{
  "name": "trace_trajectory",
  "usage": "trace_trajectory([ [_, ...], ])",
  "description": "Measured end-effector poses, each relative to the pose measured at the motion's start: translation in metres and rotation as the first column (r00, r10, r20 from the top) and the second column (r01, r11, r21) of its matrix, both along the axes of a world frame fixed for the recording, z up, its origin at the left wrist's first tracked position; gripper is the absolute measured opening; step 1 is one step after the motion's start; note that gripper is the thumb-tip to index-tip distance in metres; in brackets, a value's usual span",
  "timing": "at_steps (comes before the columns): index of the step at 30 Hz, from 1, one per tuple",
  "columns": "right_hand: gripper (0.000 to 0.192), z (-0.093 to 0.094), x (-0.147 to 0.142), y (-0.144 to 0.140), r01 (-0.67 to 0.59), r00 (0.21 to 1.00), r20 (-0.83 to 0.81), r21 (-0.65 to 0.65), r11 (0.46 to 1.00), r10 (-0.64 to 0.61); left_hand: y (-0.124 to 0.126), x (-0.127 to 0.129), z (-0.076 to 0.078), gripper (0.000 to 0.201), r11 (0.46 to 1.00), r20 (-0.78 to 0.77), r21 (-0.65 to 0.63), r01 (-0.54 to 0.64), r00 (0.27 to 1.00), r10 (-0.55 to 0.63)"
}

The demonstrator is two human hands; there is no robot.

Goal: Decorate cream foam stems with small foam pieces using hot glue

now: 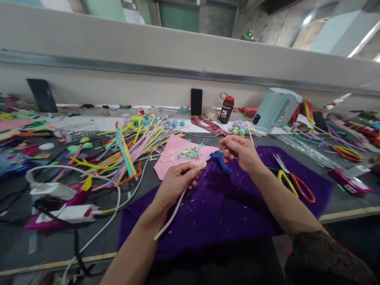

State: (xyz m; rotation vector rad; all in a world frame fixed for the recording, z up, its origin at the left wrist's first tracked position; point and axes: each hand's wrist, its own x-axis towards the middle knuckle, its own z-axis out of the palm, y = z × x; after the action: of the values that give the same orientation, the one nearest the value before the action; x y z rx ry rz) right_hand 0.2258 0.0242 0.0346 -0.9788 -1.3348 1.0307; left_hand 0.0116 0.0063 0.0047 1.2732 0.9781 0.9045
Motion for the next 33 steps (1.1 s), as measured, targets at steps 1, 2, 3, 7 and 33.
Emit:
trace_trajectory([
  [1,0.020,0.006,0.009,-0.004,0.052,0.999,-0.017,0.029,0.998,-0.051,0.000,-0.001,0.000,0.025,1.000,0.016,0.002,0.002,1.000,-0.002],
  [2,0.019,0.010,0.018,-0.010,0.097,0.995,-0.020,0.053,0.994,-0.096,0.000,-0.001,0.001,0.023,1.000,0.030,0.009,0.011,0.999,-0.011],
  [3,0.018,0.013,0.028,-0.017,0.134,0.991,-0.002,0.060,0.989,-0.134,-0.001,-0.001,0.002,0.021,1.000,0.041,0.020,0.024,0.999,-0.025],
  [7,0.018,0.006,0.063,-0.053,0.261,0.948,0.189,-0.001,0.965,-0.256,-0.004,-0.002,0.006,0.017,0.994,0.059,0.104,0.016,0.998,-0.022],
  [33,0.049,-0.065,0.195,-0.116,0.748,-0.086,0.994,0.113,0.654,-0.073,0.006,0.006,-0.007,0.021,0.989,-0.014,0.136,-0.057,0.998,0.060],
])
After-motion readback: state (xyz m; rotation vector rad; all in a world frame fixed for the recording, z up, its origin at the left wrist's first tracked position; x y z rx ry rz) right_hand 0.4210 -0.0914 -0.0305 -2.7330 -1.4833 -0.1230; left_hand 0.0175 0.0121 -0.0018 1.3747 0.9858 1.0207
